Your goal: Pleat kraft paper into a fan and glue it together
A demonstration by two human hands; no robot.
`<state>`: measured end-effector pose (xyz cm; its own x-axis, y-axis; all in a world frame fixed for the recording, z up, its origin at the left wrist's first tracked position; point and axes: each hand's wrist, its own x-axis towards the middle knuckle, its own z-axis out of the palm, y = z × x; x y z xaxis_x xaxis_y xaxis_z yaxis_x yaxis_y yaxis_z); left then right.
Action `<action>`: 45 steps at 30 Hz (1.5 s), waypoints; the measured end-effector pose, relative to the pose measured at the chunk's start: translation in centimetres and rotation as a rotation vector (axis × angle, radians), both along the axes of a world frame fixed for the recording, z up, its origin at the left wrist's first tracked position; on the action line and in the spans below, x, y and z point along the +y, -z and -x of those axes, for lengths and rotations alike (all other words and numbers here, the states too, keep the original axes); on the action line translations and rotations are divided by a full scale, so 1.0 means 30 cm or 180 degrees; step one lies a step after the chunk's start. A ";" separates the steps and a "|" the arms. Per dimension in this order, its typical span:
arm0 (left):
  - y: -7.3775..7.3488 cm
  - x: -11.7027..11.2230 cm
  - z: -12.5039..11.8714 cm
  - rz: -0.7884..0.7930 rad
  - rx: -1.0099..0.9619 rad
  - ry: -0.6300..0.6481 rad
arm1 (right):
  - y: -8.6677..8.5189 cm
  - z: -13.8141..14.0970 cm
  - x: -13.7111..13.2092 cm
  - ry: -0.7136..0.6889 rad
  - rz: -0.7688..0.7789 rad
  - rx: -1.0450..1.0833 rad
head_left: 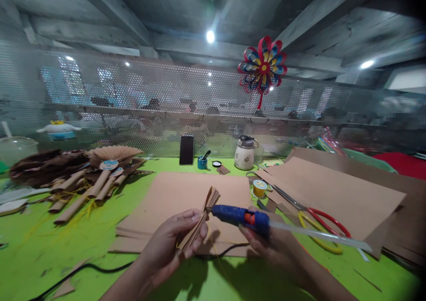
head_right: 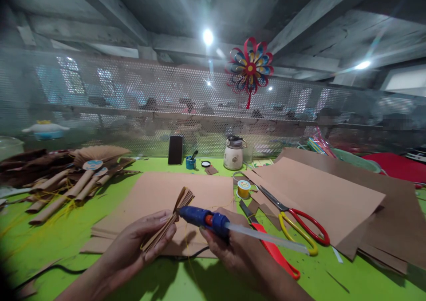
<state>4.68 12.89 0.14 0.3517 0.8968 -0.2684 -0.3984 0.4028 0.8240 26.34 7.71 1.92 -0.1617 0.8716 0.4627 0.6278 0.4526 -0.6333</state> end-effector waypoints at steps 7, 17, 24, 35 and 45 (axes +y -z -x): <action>0.000 -0.005 -0.007 -0.0025 0.0050 0.0045 | 0.013 -0.043 0.044 0.0366 -0.0208 -0.0208; 0.005 -0.003 -0.002 -0.0048 0.0000 0.0028 | 0.015 -0.065 0.063 0.0560 -0.0552 -0.0201; 0.004 0.000 0.002 -0.0043 -0.0060 0.0116 | 0.003 -0.032 0.024 0.0261 -0.0335 -0.0155; -0.008 -0.010 -0.009 -0.0032 0.0018 0.0074 | 0.040 -0.086 0.090 0.0856 -0.0583 -0.0155; -0.003 -0.002 0.003 -0.0028 0.0013 0.0030 | 0.012 -0.030 0.024 0.0461 -0.0331 -0.0070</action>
